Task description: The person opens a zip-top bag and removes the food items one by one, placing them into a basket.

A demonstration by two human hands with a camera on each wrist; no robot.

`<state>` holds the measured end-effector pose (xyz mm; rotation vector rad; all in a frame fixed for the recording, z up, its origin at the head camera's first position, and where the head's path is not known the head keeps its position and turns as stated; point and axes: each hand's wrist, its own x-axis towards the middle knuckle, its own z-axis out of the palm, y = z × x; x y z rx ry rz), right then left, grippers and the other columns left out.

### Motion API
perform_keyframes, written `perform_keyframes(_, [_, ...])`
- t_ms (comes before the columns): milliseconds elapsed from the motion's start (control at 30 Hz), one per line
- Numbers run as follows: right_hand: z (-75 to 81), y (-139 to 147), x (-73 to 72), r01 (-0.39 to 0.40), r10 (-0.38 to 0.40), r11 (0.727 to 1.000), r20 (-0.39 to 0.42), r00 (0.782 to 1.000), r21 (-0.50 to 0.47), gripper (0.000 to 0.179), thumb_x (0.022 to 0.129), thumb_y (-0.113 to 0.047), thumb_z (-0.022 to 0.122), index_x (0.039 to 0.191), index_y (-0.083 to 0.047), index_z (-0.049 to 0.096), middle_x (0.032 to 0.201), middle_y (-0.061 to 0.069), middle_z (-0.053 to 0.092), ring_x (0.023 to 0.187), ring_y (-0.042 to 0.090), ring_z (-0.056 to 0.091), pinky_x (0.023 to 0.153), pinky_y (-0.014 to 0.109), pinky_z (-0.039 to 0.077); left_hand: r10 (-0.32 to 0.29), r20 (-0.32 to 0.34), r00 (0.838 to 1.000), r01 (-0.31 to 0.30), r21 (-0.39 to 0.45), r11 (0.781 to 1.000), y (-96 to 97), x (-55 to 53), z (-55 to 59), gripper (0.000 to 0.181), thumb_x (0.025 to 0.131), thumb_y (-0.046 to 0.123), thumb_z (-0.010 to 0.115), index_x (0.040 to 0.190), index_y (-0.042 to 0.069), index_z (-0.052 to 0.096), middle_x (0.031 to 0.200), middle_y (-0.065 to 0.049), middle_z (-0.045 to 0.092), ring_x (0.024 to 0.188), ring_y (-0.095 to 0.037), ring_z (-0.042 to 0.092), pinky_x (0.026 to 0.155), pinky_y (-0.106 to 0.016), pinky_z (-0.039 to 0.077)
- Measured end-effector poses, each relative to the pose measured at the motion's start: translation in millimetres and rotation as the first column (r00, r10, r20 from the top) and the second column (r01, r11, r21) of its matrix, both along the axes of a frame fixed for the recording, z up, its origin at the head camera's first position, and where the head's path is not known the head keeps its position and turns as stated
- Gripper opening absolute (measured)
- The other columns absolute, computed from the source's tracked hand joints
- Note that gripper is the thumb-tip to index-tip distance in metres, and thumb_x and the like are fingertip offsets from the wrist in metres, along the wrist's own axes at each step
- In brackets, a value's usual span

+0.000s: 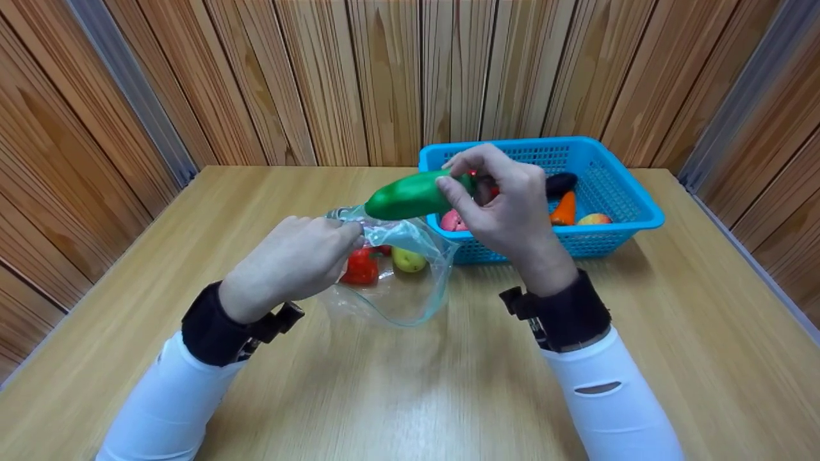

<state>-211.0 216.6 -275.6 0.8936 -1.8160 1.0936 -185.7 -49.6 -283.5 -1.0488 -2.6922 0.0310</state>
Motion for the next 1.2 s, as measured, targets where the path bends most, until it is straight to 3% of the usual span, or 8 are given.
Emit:
perform_keyframes(200, [0.2, 1, -2.9, 0.220, -0.219, 0.974, 0.008, 0.976, -0.047, 0.016, 0.084, 0.003, 0.072, 0.097, 0.010, 0.066, 0.093, 0.017, 0.075, 0.059, -0.006, 0.052, 0.056, 0.008, 0.038, 0.023, 0.010, 1.000, -0.023, -0.028, 0.999, 0.2, 0.9, 0.0, 0.027, 0.094, 0.010, 0.054, 0.119, 0.008, 0.062, 0.074, -0.001, 0.055, 0.065, -0.017, 0.055, 0.059, -0.029, 0.053])
perform_keyframes(367, [-0.2, 5, -8.1, 0.371, -0.369, 0.917, 0.041, 0.928, -0.145, 0.015, 0.089, -0.007, 0.068, 0.097, 0.006, 0.069, 0.088, 0.005, 0.076, 0.071, -0.007, 0.065, 0.065, 0.009, 0.049, 0.019, 0.021, 1.000, -0.018, -0.033, 0.999, 0.4, 1.3, 1.1, 0.026, 0.093, 0.011, 0.057, 0.117, 0.007, 0.064, 0.076, 0.000, 0.056, 0.068, -0.017, 0.056, 0.064, -0.030, 0.056])
perform_keyframes(533, [-0.5, 11, -14.8, 0.448, -0.442, 0.855, 0.085, 0.893, -0.260, 0.016, 0.093, -0.008, 0.064, 0.104, -0.001, 0.072, 0.083, -0.007, 0.075, 0.070, -0.005, 0.067, 0.059, 0.009, 0.045, 0.002, -0.003, 1.000, -0.002, -0.035, 0.999, 0.4, 1.0, 1.1, 0.023, 0.092, 0.009, 0.056, 0.112, 0.007, 0.065, 0.075, -0.001, 0.058, 0.066, -0.017, 0.056, 0.061, -0.031, 0.056])
perform_keyframes(767, [-11.2, 5, -17.3, 0.487, -0.483, 0.874, 0.132, 0.865, 0.008, 0.026, 0.096, -0.017, 0.067, 0.117, -0.003, 0.070, 0.097, 0.013, 0.077, 0.080, -0.025, 0.055, 0.072, 0.005, 0.045, 0.004, 0.036, 0.999, -0.003, -0.018, 1.000, -0.4, 1.1, 1.4, 0.024, 0.095, 0.010, 0.054, 0.116, 0.007, 0.065, 0.081, -0.003, 0.063, 0.068, -0.017, 0.059, 0.063, -0.029, 0.056])
perform_keyframes(867, [-9.8, 9, -17.3, 0.472, -0.468, 0.881, 0.190, 0.863, 0.028, 0.026, 0.096, -0.019, 0.067, 0.117, -0.004, 0.070, 0.098, 0.013, 0.077, 0.078, -0.021, 0.058, 0.071, 0.008, 0.046, 0.005, 0.040, 0.999, -0.004, -0.015, 1.000, 0.7, 1.4, 2.1, 0.024, 0.095, 0.010, 0.055, 0.116, 0.007, 0.065, 0.082, -0.003, 0.064, 0.069, -0.018, 0.059, 0.066, -0.029, 0.057])
perform_keyframes(1033, [-4.0, 22, -13.8, 0.424, -0.361, 0.898, 0.356, 0.862, -0.114, 0.022, 0.094, -0.017, 0.069, 0.112, -0.006, 0.071, 0.093, 0.001, 0.077, 0.080, -0.001, 0.068, 0.065, 0.013, 0.049, -0.002, 0.040, 0.999, 0.003, -0.038, 0.999, 3.5, 1.2, 3.2, 0.023, 0.095, 0.011, 0.056, 0.116, 0.007, 0.066, 0.083, -0.004, 0.065, 0.069, -0.018, 0.060, 0.065, -0.029, 0.057])
perform_keyframes(1133, [0.7, 28, -12.7, 0.273, -0.118, 0.896, 0.405, 0.907, -0.351, 0.022, 0.091, -0.011, 0.071, 0.109, 0.002, 0.070, 0.089, 0.004, 0.075, 0.082, 0.014, 0.071, 0.057, 0.016, 0.050, -0.005, 0.035, 0.999, 0.006, -0.042, 0.999, 4.0, 1.2, 2.8, 0.020, 0.094, 0.010, 0.056, 0.112, 0.007, 0.066, 0.080, -0.003, 0.063, 0.068, -0.017, 0.059, 0.064, -0.029, 0.057])
perform_keyframes(1200, [4.5, 30, -12.5, 0.157, 0.060, 0.833, 0.369, 0.928, -0.530, 0.024, 0.088, -0.006, 0.073, 0.106, 0.009, 0.068, 0.087, 0.013, 0.074, 0.079, 0.022, 0.071, 0.049, 0.018, 0.049, -0.009, 0.029, 1.000, 0.010, -0.037, 0.999, 3.8, 1.4, 2.7, 0.019, 0.094, 0.009, 0.056, 0.110, 0.007, 0.067, 0.079, -0.002, 0.062, 0.068, -0.017, 0.058, 0.063, -0.028, 0.056])
